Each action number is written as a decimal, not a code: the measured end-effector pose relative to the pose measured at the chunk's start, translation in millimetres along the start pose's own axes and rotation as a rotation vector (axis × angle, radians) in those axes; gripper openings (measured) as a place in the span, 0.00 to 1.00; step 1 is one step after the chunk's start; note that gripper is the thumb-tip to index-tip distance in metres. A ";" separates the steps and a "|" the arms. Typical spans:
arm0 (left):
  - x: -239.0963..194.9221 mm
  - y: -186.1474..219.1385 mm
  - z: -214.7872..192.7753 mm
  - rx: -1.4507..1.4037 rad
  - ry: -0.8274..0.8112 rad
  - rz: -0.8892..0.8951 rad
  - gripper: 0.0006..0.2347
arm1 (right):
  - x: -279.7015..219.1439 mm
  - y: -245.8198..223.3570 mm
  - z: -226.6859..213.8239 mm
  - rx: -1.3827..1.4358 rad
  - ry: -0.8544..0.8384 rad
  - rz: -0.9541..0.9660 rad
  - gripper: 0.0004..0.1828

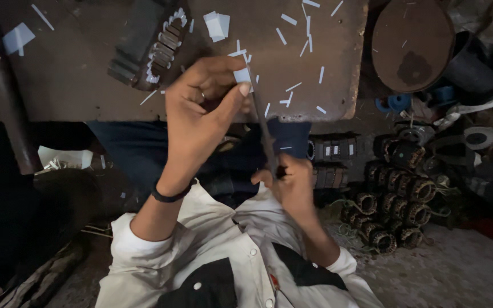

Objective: The person inserts white paper strips into the slots of a metal stator core, trimming the strips with shears and folding them by hand before sliding them into the channels.

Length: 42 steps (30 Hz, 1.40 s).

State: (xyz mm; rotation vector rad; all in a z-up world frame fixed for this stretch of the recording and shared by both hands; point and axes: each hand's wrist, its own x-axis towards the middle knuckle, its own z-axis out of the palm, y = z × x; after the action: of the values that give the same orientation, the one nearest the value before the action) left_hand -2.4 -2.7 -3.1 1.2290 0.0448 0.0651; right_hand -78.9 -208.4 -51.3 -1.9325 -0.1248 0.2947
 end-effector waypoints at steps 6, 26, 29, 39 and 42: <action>-7.8 -4.8 5.5 -0.122 0.132 -0.076 0.11 | 27.1 -39.5 -54.8 -0.249 0.145 0.230 0.17; -48.7 -13.7 11.1 0.155 0.008 0.110 0.04 | 53.6 -46.4 -15.4 0.179 0.134 -0.231 0.08; -50.0 -13.3 8.0 0.265 0.003 0.192 0.05 | 54.0 -46.2 -14.9 0.201 0.091 -0.240 0.07; -58.6 -15.8 -6.5 0.297 -0.050 -0.014 0.05 | 51.4 -58.9 -10.4 -0.208 0.153 -0.454 0.04; -63.4 -15.8 -10.4 0.425 -0.066 0.050 0.05 | 50.3 -57.6 -9.6 -0.287 0.105 -0.509 0.06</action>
State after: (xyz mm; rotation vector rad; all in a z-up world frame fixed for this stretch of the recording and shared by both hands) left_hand -65.9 -2.9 -21.5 1.6562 -0.0321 0.0602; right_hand -24.8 -184.2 -1.9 -2.1138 -0.6043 -0.1736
